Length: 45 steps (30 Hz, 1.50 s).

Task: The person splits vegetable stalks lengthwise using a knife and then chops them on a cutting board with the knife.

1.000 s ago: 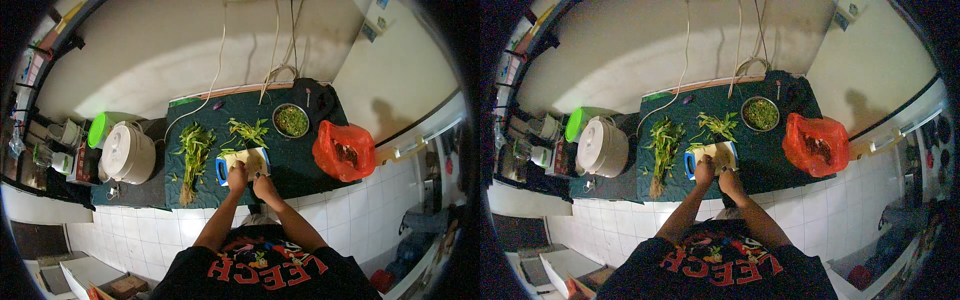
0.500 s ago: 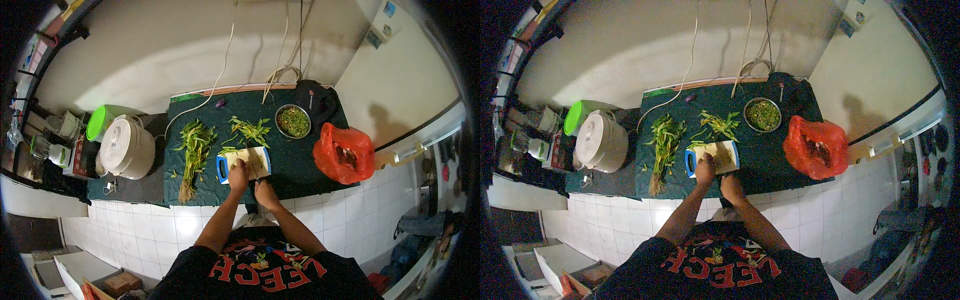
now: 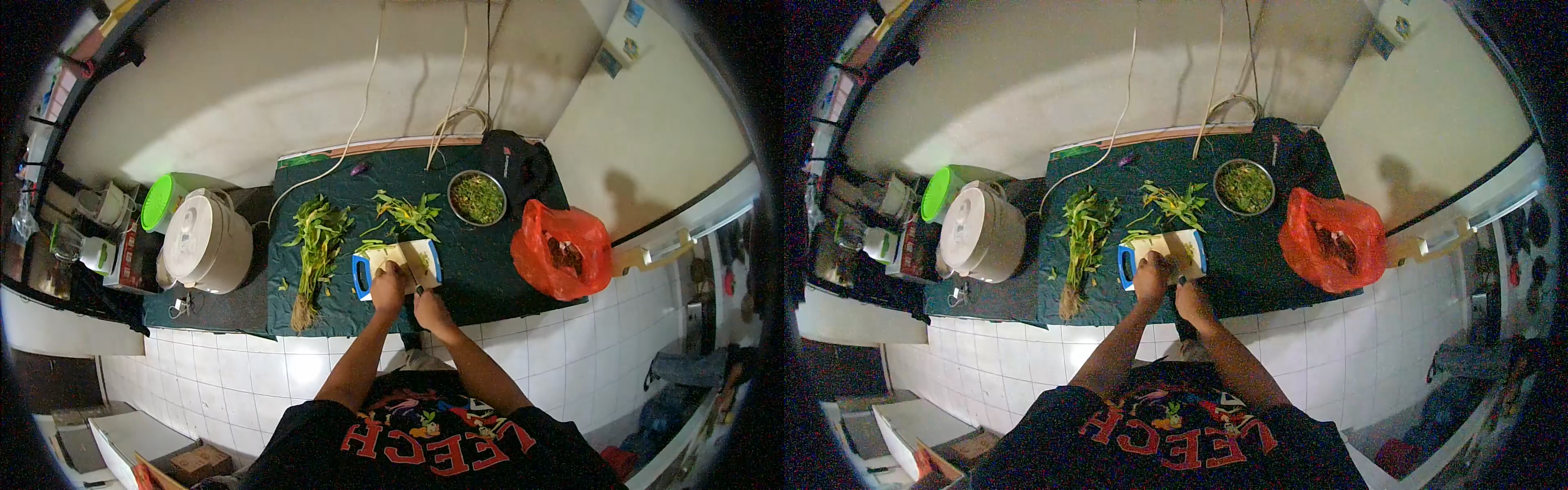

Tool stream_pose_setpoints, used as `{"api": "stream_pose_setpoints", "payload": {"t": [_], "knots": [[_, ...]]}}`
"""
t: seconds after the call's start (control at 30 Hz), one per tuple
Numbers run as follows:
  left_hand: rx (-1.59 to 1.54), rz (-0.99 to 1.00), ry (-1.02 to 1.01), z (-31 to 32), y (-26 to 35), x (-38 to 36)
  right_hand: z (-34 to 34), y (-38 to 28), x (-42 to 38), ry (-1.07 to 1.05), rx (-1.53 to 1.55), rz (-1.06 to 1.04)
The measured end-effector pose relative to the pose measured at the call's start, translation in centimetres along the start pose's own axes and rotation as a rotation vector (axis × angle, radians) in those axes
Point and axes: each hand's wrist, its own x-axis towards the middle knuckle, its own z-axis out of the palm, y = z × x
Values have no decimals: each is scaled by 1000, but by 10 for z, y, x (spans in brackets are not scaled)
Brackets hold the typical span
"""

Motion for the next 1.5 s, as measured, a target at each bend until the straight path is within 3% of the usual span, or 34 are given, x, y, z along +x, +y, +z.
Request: {"api": "stream_pose_setpoints", "payload": {"t": [0.17, 0.27, 0.47, 0.63, 0.77, 0.83, 0.97, 1.17, 1.27, 1.33, 1.5], "knots": [[14, -1, -27, -7, 4, 1, 9, 0, -2, 45, -45, -57], [42, 30, 18, -5, 5, -4, 14, 3, -12, 17, -23, 32], [7, 106, 15, -7, 1, -1, 11, 4, 9, 33, -22, -64], [57, 147, 20, -6, 0, -3, 4, -7, -11, 48, 5, -1], [69, 119, 0, -8, 3, -2, -11, -18, -1, -11, -75, -91], [8, 84, -64, -3, -4, -2, -7, -17, -1, -49, -65, 13], [2, 80, -64, 0, -8, -3, 15, 2, -5, 39, 6, 9], [25, 83, -75, -12, 0, -10, -3, -18, 3, -86, -40, -9], [-61, -84, -70, -17, 1, -20, 23, -1, -9, 39, 15, 45], [-382, -99, 42, -17, -12, -14, 13, -8, -10, 23, -15, 25], [-6, 48, 56, -30, -34, 9, -8, -13, -5, -22, -30, -9]]}}
